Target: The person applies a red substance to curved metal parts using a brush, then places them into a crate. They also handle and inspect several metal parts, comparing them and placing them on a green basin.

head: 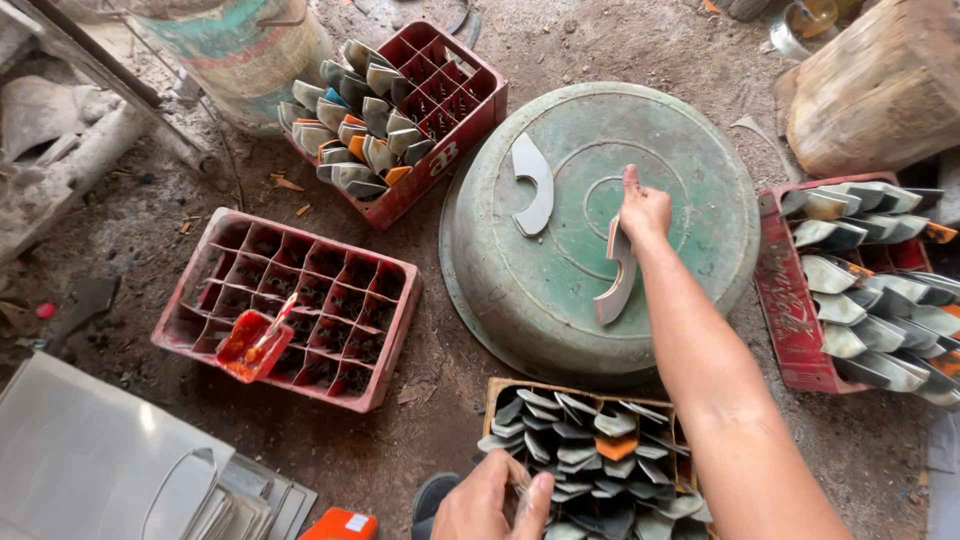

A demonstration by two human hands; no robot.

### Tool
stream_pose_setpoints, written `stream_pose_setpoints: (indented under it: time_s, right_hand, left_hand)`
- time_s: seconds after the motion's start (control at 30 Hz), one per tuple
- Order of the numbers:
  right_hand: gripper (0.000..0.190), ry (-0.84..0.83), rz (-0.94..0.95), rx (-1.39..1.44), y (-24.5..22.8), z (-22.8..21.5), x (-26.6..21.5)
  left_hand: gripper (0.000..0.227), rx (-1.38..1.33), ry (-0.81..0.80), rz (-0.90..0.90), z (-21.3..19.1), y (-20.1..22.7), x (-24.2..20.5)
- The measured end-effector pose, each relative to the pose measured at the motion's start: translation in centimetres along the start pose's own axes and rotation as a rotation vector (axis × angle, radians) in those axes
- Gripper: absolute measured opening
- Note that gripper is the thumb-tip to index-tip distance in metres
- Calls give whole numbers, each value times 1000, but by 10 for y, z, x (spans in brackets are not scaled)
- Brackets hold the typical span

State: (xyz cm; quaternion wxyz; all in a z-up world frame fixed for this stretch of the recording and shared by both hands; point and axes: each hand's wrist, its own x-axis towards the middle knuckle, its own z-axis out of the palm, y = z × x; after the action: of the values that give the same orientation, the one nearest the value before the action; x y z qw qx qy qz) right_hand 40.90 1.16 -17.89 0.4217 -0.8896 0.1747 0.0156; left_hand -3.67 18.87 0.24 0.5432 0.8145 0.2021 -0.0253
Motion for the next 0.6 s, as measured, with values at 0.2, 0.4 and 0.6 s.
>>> stream_pose_setpoints:
  time_s: [0.2, 0.4, 0.6]
  right_hand:
    - [70, 70, -367, -318, 39, -28, -36]
    - [54, -36, -327, -384, 22, -29, -87]
    - [49, 24, -453, -397, -42, 21, -30]
  left_hand:
    - [72, -78, -82, -31, 55, -90, -3]
    - [45, 100, -741, 197, 107, -198, 26]
    - [52, 274, -255, 248, 120, -199, -1]
